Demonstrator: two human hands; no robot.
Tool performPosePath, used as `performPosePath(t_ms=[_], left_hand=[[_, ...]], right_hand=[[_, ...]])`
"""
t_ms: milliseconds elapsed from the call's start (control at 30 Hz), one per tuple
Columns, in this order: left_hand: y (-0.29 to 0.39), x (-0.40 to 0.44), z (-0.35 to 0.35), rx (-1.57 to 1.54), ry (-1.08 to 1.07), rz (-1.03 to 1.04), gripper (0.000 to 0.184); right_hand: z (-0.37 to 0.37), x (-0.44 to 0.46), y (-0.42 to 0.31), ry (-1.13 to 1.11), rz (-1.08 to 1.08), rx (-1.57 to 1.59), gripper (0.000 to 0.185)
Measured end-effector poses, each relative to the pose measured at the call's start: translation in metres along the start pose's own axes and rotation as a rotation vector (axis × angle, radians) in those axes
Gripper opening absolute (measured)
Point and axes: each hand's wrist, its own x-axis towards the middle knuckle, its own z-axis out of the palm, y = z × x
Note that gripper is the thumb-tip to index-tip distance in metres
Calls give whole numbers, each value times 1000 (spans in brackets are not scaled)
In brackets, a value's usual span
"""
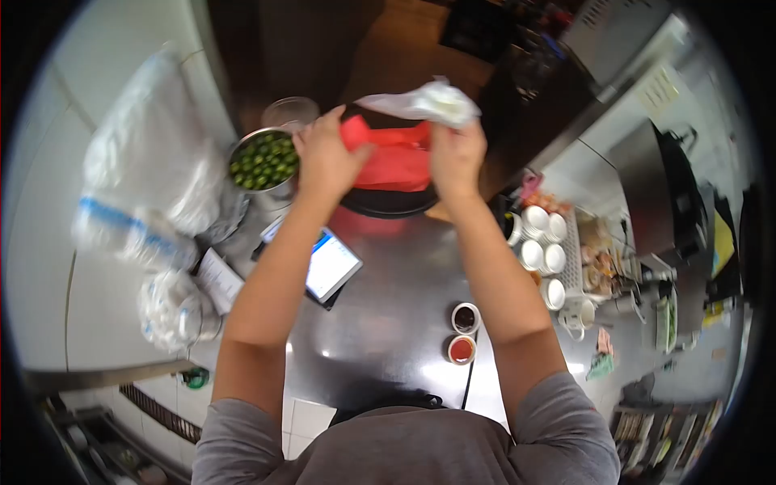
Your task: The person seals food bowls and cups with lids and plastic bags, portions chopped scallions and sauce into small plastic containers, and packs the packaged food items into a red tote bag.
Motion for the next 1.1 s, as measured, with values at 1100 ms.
performPosePath(t_ms=[1100], left_hand=[[264, -367, -41, -751, -1438, 207, 29]], right_hand=[[-398, -392, -236, -262, 840, -322, 24]])
